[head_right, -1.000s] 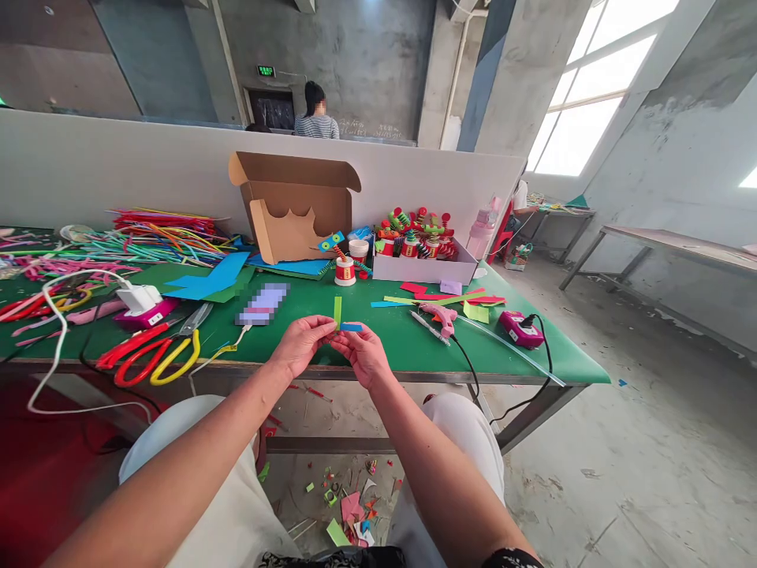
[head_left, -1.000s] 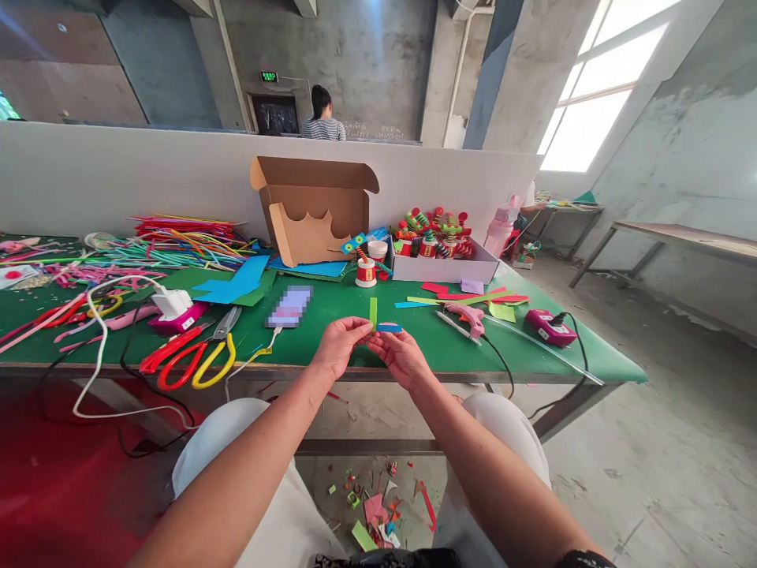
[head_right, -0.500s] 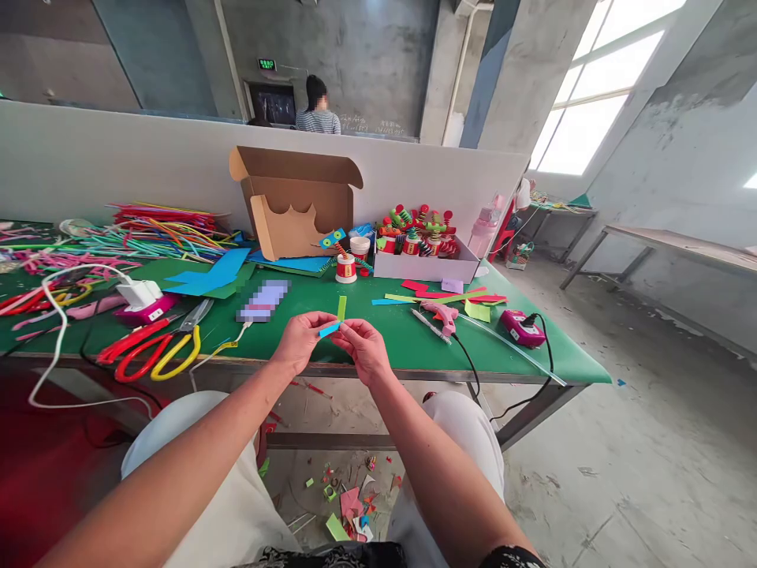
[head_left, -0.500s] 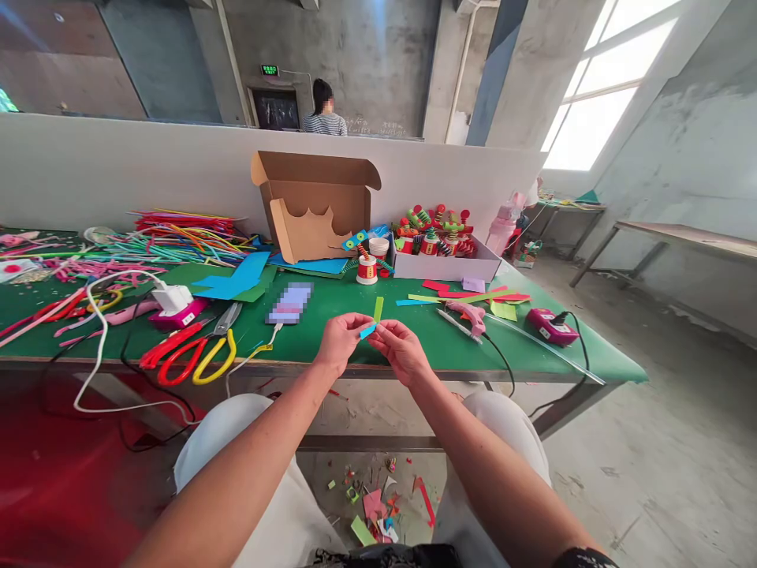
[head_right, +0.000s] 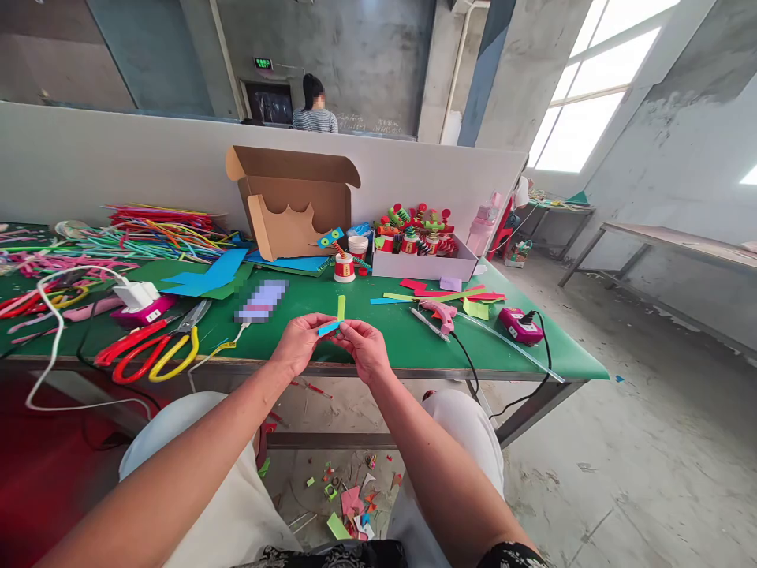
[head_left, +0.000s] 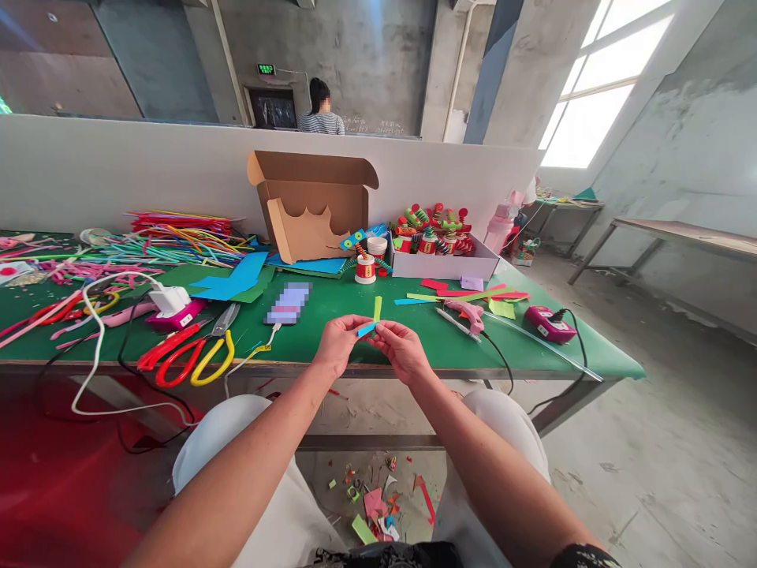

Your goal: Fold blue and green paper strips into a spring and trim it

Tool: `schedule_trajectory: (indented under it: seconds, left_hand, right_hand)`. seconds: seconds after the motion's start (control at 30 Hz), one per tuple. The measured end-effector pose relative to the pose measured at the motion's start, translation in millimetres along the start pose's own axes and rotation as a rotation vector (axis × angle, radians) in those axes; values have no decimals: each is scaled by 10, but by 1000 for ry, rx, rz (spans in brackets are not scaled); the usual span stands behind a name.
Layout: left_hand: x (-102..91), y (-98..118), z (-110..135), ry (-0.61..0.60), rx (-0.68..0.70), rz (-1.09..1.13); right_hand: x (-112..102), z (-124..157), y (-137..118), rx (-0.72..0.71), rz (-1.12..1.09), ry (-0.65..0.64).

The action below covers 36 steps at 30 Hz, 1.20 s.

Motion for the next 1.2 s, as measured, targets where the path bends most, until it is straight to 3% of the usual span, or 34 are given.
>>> schedule_trajectory:
  seconds: [0.2, 0.4, 0.63, 0.87, 1.07, 1.2]
  left_hand:
    - [115, -20, 69, -113, 5, 126]
    - [84, -77, 26, 41, 26, 91]
    - [17, -1, 7, 62, 108, -104]
    - [9, -46, 2, 52, 55, -50]
    - [-47, 29, -39, 22, 104, -179]
    - [-31, -9, -39, 43, 62, -47]
  right_hand:
    - [7, 16, -47, -70, -6, 55]
    - [45, 57, -33, -72, 74, 47]
    - [17, 39, -63, -44, 100, 21]
    - [2, 12, 8, -90, 130, 63]
    - [19, 14, -24, 15, 149, -18]
    - [21, 8, 5, -26, 67, 52]
Point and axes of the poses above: each hand's wrist, its own z-axis away from the middle knuckle, its own x-axis out of the palm, y = z × x, the point moved 4 cm from there along -z, towards the middle knuckle
